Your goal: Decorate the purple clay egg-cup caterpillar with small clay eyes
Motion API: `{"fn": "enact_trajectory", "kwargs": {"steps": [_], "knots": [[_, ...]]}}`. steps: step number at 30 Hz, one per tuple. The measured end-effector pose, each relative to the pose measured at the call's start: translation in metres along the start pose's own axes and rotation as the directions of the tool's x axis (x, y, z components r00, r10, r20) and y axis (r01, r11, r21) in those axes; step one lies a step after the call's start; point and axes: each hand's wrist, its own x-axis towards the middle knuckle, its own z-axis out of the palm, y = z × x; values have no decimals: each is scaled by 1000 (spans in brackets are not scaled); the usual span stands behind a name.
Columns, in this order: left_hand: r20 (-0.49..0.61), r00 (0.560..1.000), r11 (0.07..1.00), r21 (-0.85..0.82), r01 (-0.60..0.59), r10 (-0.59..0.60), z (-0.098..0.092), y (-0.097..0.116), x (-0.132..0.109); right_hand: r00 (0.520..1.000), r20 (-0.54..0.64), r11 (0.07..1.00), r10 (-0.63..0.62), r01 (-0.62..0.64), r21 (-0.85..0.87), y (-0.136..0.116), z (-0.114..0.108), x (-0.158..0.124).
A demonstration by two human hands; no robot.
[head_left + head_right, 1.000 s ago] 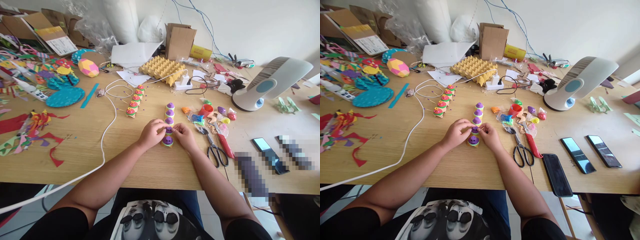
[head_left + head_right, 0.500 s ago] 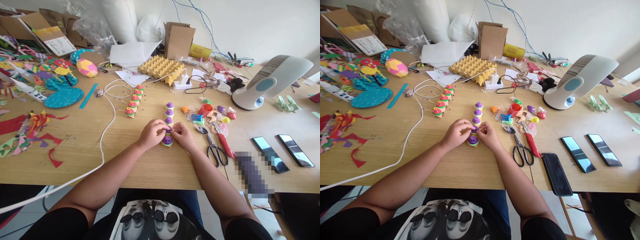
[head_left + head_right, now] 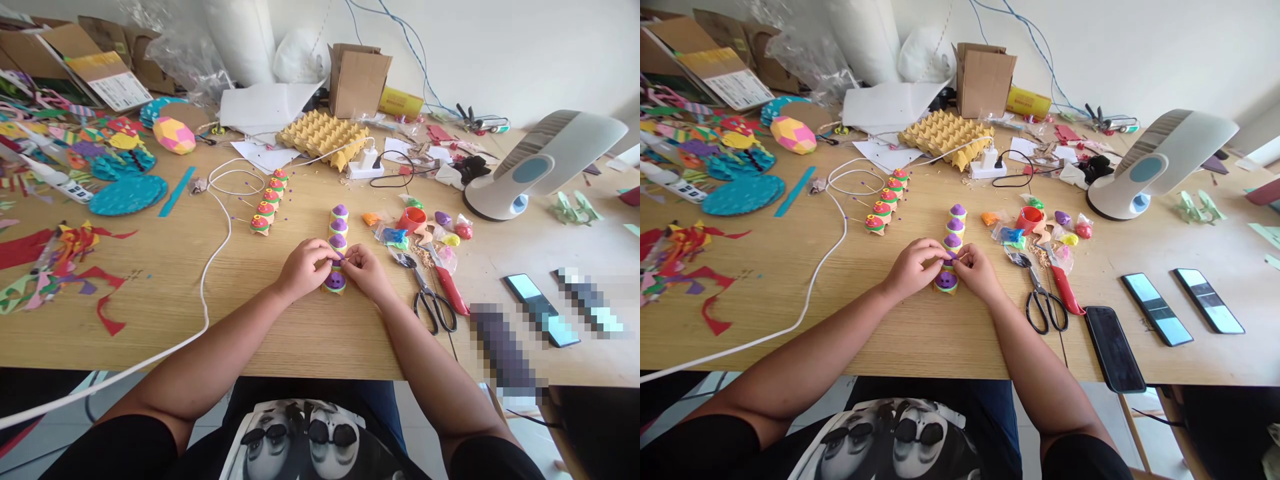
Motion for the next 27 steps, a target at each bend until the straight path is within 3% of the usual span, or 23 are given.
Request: {"fn": "enact_trajectory", "kwargs": {"steps": [19,27], "knots": [[-22,999,999,-24,32,-33,0,-2,1,999,32,994,-13,10,110,4,-5,1],[-24,999,999,-31,25,-26,1,-2,2,1000,-4,997,-31,31,71,6,-2,4]]}}
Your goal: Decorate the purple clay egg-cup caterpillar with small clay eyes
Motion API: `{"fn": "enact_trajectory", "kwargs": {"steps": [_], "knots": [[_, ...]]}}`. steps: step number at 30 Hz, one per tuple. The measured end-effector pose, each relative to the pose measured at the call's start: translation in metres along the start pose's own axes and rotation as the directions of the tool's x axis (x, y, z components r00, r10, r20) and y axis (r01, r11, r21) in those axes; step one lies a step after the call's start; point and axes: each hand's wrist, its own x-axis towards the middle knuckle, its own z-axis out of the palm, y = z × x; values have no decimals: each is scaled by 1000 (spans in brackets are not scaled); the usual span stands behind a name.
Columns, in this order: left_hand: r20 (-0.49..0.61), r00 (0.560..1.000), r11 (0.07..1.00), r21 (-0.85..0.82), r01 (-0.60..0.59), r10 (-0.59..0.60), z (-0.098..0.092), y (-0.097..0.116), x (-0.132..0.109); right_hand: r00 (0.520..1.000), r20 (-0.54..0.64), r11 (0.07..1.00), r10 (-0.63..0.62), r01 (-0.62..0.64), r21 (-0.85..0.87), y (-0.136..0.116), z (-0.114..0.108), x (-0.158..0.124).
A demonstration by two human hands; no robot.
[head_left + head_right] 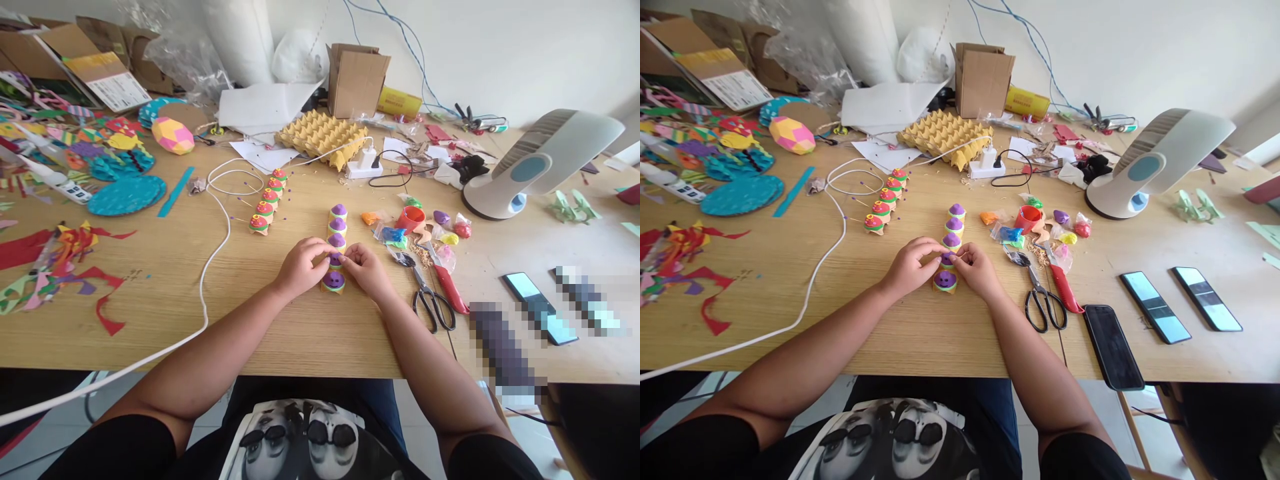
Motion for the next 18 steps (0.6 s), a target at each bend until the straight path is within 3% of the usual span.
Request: {"fn": "enact_trajectory", "kwargs": {"steps": [9,13,18], "knots": [[-4,1000,1000,-20,12,-12,-1,-1,0,994,-64,994,92,-88,59,-6,-1,-2],[-24,999,1000,-21,22,-22,-1,0,0,974,-117,944,196,-154,293,-14,-7,-5],[-37,999,1000,-26,16,-17,-1,-1,0,959,-72,793,273,-182,582,-17,-17,-7]]}}
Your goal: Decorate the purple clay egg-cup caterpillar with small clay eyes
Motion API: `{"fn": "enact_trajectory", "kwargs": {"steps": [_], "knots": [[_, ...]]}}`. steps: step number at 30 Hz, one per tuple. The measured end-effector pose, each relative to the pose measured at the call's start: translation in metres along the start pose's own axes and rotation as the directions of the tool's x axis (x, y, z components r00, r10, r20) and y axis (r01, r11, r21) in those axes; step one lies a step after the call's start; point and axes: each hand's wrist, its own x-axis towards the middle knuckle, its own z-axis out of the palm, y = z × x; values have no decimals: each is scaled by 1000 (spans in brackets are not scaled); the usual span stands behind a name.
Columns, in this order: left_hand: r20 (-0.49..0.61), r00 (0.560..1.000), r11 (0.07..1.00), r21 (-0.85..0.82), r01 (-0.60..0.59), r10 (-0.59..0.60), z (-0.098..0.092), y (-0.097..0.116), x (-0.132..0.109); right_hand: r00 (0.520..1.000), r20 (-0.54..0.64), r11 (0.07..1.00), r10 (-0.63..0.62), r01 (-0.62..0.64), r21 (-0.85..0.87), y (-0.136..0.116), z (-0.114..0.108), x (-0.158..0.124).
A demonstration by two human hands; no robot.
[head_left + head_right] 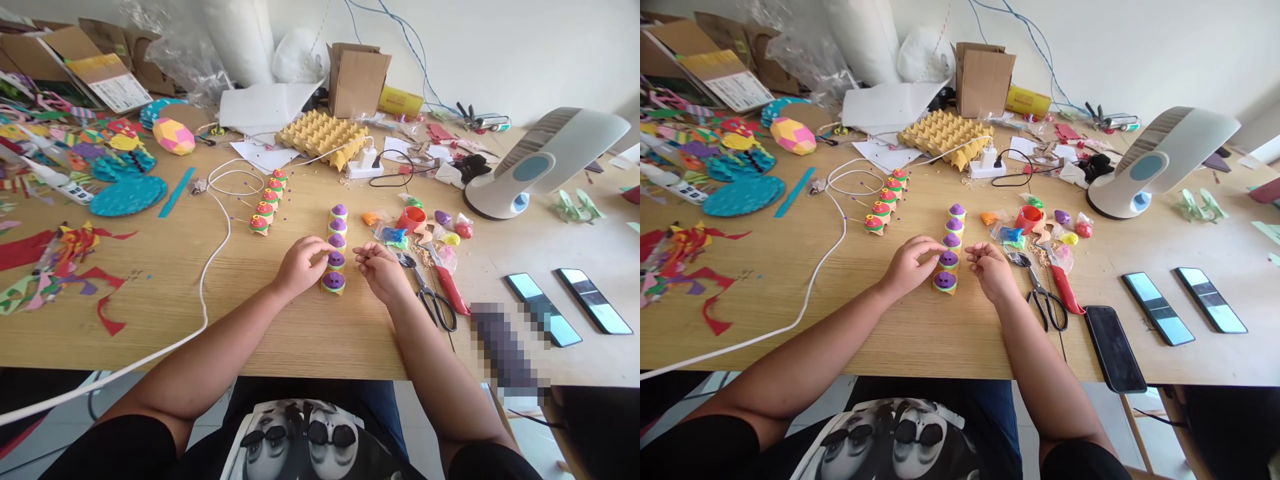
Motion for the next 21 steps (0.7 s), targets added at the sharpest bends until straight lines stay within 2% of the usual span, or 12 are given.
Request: {"fn": "enact_trajectory", "kwargs": {"steps": [4,7,15,17,21], "knots": [[-12,1000,1000,6,-14,14,0,0,0,1000,-17,999,8,-8,35,-2,-1,1],[-32,998,999,22,-46,46,-1,1,0,1000,12,1000,2,-2,-6,-3,1,0],[-56,991,992,60,-114,118,-3,7,0,985,-16,964,-172,165,-209,0,3,-2],[-61,991,991,67,-115,119,-3,7,0,986,-22,966,-167,159,-202,-1,2,-2],[-69,990,990,76,-117,122,-3,8,0,997,-32,992,-63,59,-113,-4,1,-1]]}}
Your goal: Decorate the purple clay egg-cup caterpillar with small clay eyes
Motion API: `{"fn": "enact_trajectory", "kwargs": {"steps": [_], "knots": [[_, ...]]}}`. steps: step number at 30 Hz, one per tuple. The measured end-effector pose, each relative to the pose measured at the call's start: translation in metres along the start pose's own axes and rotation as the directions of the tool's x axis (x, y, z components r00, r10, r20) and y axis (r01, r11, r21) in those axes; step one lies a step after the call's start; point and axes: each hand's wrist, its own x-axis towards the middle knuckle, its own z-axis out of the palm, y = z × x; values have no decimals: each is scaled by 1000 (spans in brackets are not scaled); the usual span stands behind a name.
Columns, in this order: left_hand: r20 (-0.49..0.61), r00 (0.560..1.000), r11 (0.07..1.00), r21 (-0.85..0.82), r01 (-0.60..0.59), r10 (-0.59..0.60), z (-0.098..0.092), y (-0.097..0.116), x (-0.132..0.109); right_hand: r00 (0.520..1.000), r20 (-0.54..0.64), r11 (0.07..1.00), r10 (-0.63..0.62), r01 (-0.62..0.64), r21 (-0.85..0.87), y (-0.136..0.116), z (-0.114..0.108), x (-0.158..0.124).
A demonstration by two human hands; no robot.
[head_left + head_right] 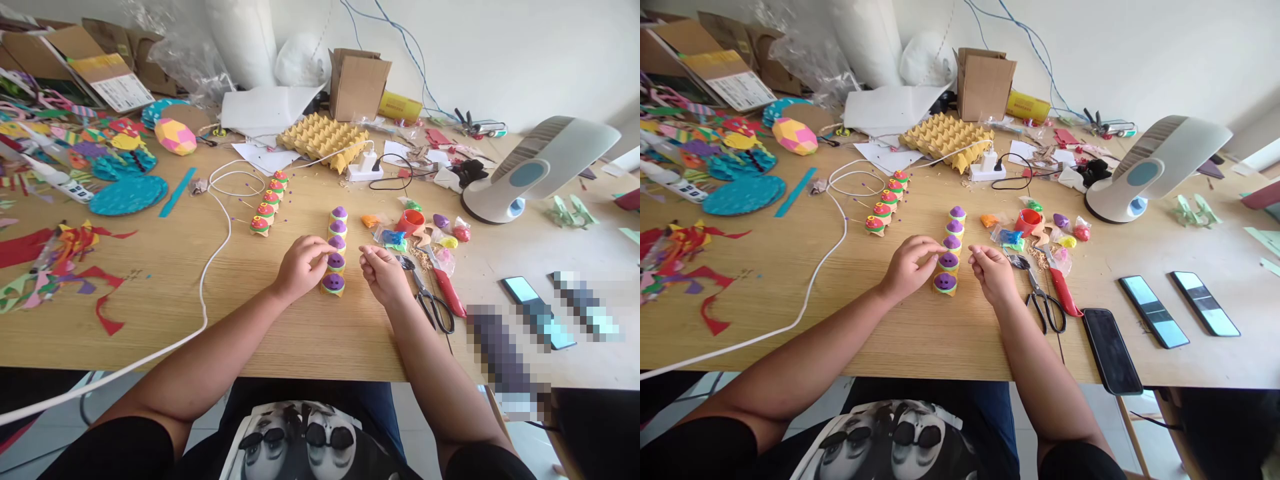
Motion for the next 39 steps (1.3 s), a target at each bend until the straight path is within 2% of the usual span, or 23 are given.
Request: {"fn": "enact_trajectory", "kwargs": {"steps": [6,11,20,27,31,35,39], "knots": [[1,1000,1000,18,-11,11,0,-2,-1,992,122,998,23,-31,59,-4,-1,-5],[-1,1000,1000,16,-25,25,0,-1,-1,993,120,1000,18,-19,13,-2,2,-7],[-12,997,997,-2,-75,75,-4,9,0,977,199,984,-80,109,-142,3,10,-14],[31,992,992,-37,-122,123,-7,19,-1,968,167,894,-190,241,-378,3,15,-22],[54,989,990,-43,-136,138,-4,19,-1,950,171,802,-263,314,-508,3,15,-25],[12,982,982,-26,-186,186,-2,19,-2,926,193,742,-324,375,-556,6,19,-28],[-44,970,971,-1,-240,240,-3,22,-2,917,216,734,-336,399,-550,5,21,-31]]}}
